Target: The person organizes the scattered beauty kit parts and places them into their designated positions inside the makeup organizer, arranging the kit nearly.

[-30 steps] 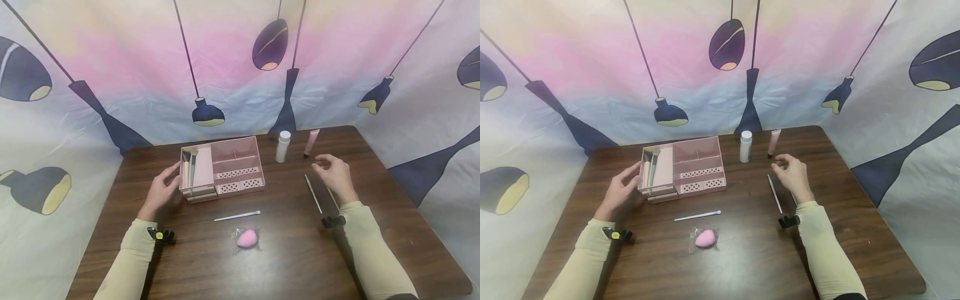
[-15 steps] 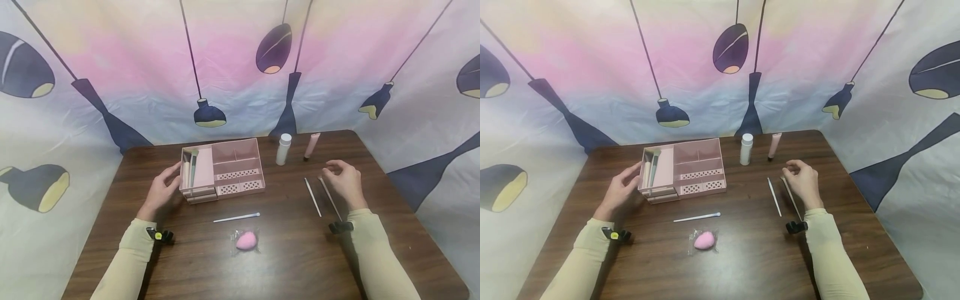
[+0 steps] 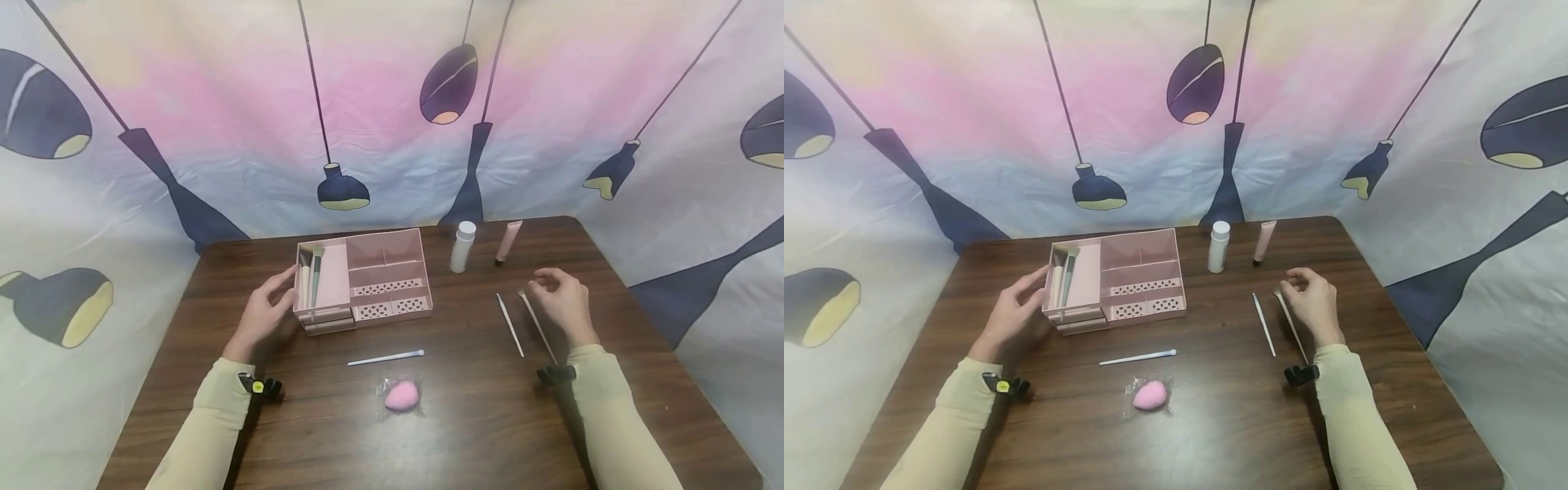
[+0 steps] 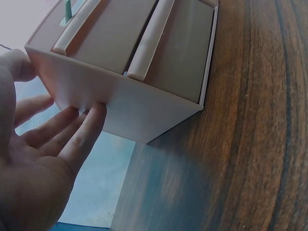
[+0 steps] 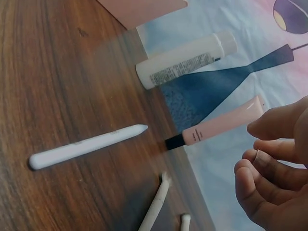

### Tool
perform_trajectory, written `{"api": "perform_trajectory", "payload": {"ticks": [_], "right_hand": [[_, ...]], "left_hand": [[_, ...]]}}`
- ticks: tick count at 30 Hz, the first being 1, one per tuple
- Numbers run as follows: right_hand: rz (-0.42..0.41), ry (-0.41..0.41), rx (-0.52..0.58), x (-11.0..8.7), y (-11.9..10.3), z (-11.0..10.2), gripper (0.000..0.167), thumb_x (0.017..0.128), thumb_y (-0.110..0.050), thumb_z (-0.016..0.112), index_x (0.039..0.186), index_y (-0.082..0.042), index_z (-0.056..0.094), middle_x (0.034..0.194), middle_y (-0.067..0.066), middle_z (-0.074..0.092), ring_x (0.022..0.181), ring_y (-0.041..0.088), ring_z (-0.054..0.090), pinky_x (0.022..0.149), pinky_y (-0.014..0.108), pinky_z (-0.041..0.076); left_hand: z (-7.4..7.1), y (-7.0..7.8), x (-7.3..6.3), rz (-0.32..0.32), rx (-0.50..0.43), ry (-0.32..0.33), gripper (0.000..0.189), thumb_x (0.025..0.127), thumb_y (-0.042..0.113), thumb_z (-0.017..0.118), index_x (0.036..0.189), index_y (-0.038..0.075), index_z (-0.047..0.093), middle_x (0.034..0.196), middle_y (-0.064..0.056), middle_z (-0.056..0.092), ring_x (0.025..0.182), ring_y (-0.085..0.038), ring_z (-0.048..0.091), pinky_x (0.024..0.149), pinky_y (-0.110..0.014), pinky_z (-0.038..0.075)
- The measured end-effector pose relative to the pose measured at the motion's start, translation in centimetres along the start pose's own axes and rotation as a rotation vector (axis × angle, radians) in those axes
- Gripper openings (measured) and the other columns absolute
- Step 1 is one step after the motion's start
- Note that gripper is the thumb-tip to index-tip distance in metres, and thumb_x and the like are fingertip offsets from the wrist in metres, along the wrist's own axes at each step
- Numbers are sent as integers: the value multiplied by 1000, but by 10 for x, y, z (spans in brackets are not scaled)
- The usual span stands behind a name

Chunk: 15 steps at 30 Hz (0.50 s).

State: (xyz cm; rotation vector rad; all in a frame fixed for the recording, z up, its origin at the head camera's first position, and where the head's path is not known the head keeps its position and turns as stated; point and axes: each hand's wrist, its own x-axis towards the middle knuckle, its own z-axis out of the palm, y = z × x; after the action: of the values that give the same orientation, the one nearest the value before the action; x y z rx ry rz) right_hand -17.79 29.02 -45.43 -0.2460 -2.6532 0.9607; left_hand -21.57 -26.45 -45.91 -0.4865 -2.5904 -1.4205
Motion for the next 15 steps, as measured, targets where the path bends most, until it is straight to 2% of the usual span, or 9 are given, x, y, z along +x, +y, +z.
{"api": "perform_trajectory", "payload": {"ticks": [2, 3, 7, 9, 15], "right_hand": [[12, -4, -4, 1, 3, 0, 30, 92, -26, 65, 115, -7, 67, 106, 15, 72, 92, 34, 67, 75, 41, 47], [17, -3, -6, 1, 5, 1, 30, 92, -25, 65, 116, -7, 67, 106, 15, 72, 92, 34, 67, 75, 41, 47], [30, -4, -25, 2, 11, 2, 31, 91, -24, 65, 116, -5, 67, 105, 16, 72, 92, 35, 66, 77, 44, 46], [34, -10, -34, 4, 13, 1, 32, 91, -24, 65, 116, -5, 66, 106, 17, 72, 92, 35, 66, 76, 45, 46], [50, -44, -58, 7, 17, 1, 33, 91, -24, 64, 117, -3, 65, 107, 19, 70, 94, 37, 65, 78, 50, 48]], "left_hand": [[0, 10, -1, -2, -4, -3, 50, 99, 12, 55, 147, 8, 43, 148, -20, 45, 128, -40, 49, 107, -53, 38], [0, 11, -1, 3, -5, 0, 50, 99, 12, 55, 147, 8, 43, 147, -19, 45, 128, -40, 49, 107, -53, 39], [0, 10, -1, -6, -2, 0, 50, 99, 13, 55, 147, 8, 43, 148, -19, 45, 128, -39, 49, 108, -54, 39], [1, 0, 0, -1, 7, 8, 50, 99, 17, 55, 148, 13, 43, 148, -16, 45, 129, -37, 49, 108, -52, 39], [0, 0, -1, 0, -20, 12, 51, 98, 13, 57, 148, 12, 44, 148, -17, 45, 129, -38, 49, 107, -52, 40]]}}
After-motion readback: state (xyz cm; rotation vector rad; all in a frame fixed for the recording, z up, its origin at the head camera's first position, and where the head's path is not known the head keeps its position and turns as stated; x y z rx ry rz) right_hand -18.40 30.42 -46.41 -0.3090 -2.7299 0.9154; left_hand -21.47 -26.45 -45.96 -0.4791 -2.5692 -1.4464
